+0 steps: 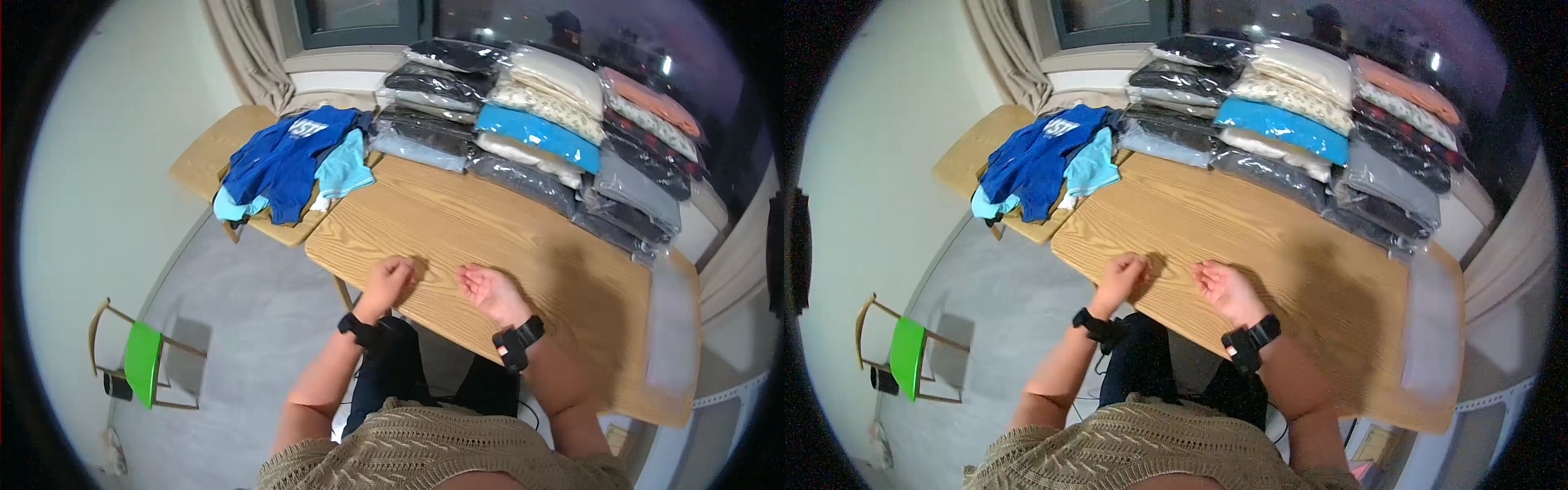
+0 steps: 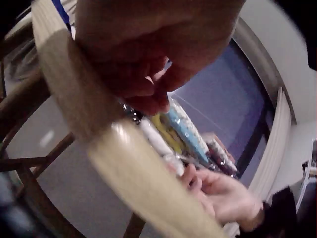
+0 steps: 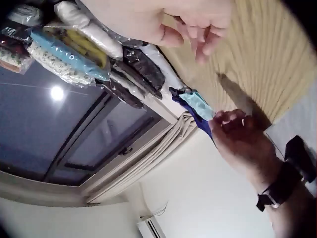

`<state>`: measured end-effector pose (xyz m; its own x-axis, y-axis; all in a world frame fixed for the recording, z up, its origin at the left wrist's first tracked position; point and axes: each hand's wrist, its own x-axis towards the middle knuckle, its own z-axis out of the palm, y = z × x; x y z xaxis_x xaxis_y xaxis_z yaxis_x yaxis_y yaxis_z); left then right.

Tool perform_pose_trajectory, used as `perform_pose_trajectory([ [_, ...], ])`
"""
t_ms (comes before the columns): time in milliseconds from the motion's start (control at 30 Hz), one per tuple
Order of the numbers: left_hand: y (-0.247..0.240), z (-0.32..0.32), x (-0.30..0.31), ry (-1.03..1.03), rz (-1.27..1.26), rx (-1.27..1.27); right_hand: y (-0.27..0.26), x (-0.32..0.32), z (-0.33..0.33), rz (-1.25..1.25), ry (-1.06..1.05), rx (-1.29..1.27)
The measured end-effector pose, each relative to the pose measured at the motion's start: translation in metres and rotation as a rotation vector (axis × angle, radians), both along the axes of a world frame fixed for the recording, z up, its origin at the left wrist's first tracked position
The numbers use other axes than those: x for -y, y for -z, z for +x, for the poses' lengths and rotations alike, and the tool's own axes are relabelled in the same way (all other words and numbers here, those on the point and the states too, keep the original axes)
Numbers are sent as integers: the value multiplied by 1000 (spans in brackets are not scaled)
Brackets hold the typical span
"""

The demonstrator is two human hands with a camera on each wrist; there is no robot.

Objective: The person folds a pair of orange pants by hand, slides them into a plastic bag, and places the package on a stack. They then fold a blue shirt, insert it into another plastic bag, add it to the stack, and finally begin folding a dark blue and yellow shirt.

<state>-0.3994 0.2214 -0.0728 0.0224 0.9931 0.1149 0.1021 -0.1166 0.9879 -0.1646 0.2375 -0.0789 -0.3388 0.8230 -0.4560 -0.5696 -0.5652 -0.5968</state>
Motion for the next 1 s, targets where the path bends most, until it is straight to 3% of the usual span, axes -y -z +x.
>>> perform_pose_trajectory([
  [100, 6, -59, -31, -181, 112, -87, -5, 5, -4, 55, -12, -64],
  [167, -14, -99, -47, -390, 152, -302, -11, 4, 1, 2, -25, -194],
  [300, 12, -197, -97, -728, 321, -939, -10, -5, 9, 55, -127, -236],
  [467, 29, -240, -124, -664, 60, -1000, 0, -11, 11, 104, -154, -227],
  [567, 29, -234, -124, -693, 35, -1076, -1, -11, 12, 102, -141, -248],
  [600, 12, -226, -120, -626, -123, -1065, -3, -11, 11, 98, -158, -243],
  [700, 4, -227, -126, -673, -80, -1060, 0, -12, 13, 90, -176, -248],
  [767, 1, -225, -132, -762, 23, -1097, -1, -12, 11, 74, -192, -251],
  [833, -38, -189, -116, -827, 148, -1047, -1, -13, 11, 82, -201, -250],
  [1000, -76, -140, -113, -804, 452, -871, -1, -13, 10, 77, -198, -217],
])
